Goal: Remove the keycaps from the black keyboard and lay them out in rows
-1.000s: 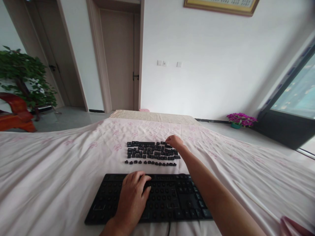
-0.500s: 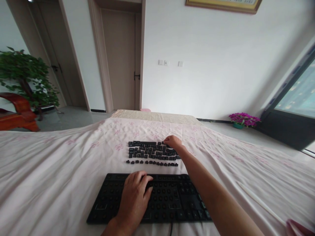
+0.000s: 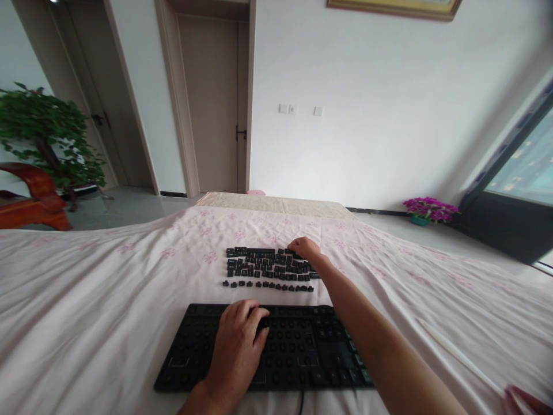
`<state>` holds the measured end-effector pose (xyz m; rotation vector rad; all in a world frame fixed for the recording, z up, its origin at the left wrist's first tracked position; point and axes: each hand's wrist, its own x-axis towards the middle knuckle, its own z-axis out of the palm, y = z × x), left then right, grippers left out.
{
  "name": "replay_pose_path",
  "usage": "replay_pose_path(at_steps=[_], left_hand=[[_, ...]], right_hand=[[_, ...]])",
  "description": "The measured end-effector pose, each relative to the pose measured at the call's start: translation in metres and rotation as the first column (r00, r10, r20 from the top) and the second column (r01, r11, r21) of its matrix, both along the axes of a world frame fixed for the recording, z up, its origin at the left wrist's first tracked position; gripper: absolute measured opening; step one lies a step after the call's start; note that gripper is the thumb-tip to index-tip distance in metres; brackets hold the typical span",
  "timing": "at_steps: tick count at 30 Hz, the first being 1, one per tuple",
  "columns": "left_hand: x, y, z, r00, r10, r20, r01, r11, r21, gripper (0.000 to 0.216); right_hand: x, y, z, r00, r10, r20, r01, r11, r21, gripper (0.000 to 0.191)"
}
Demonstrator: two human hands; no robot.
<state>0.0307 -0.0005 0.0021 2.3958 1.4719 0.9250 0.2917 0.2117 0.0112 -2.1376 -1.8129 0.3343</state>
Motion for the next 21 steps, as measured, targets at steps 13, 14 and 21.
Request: replay_pose_path(at_steps=[13,14,21], left_hand=[[-0.002,-0.001,0.002,0.999,-0.014,-0.039,0.015,1.000,0.023,0.024],[-0.002,-0.001,0.002,0.999,-0.020,-0.047,0.022,0.999,0.027,0.024],[0.002,-0.014,0.011,0.994,-0.109,-0.016,0.110,0.990,0.089,0.024]], right_hand=[[-0.009,-0.045,0.045,0.990,0.070,-0.125,-0.055,0.991,0.120,0.056],[-0.010,-0.057,0.051,0.986,0.093,-0.141,-0.074,0.988,0.134,0.059],[-0.031,-0.179,0.075,0.832,0.282,-0.478,-0.193,0.954,0.227,0.060]])
